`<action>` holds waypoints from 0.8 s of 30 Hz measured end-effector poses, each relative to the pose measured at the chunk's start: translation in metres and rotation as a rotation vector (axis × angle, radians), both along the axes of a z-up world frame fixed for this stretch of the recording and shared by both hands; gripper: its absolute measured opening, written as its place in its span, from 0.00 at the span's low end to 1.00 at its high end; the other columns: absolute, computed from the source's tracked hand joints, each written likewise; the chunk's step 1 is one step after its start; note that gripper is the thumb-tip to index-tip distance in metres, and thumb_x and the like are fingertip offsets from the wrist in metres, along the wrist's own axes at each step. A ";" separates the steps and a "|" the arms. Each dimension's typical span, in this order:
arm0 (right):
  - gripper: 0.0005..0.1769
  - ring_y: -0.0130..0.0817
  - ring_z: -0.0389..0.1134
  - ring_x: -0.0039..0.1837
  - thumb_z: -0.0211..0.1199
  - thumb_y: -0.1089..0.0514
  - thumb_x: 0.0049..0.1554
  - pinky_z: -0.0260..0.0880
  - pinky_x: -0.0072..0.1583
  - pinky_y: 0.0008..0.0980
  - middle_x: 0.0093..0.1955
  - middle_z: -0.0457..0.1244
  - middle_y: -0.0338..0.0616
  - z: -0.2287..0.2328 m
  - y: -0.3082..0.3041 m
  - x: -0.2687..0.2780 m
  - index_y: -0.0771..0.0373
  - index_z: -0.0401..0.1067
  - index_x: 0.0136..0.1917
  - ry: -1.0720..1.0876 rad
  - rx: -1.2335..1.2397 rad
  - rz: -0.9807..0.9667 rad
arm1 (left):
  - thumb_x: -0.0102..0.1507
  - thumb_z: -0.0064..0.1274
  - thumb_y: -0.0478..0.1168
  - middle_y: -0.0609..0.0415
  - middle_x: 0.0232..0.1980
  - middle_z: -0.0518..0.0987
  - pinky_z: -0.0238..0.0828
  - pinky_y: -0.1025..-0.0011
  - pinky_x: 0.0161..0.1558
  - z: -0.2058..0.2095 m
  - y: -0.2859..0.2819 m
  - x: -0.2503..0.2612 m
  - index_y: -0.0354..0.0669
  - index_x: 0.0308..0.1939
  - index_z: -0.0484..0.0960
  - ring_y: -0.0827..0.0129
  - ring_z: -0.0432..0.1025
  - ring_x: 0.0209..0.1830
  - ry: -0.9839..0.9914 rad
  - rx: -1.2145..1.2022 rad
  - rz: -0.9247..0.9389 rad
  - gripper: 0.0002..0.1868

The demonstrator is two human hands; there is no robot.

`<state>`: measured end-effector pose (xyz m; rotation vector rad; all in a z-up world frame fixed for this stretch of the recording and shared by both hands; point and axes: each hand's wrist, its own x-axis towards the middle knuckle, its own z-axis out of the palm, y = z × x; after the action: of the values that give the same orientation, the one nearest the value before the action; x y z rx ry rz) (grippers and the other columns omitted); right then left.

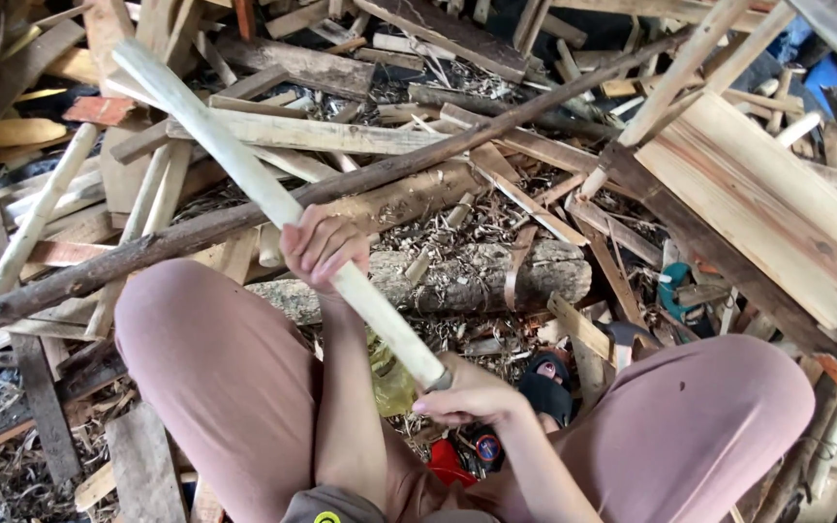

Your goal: Sanding and scraping a wooden stick to smooth its surface while sitting on the workshop floor

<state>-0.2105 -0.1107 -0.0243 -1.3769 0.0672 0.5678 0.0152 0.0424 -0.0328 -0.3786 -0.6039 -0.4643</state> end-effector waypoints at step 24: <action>0.26 0.44 0.74 0.46 0.73 0.70 0.46 0.74 0.45 0.35 0.44 0.69 0.52 -0.026 -0.023 0.040 0.60 0.66 0.55 -0.490 -1.420 -0.646 | 0.62 0.62 0.44 0.60 0.13 0.65 0.74 0.76 0.15 0.072 -0.001 -0.015 0.44 0.36 0.74 0.76 0.63 0.08 0.955 1.172 1.056 0.13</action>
<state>-0.1708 -0.1333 -0.0502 -2.6505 0.5754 -0.5390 0.0003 0.0411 0.0390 0.8190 0.4803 0.4337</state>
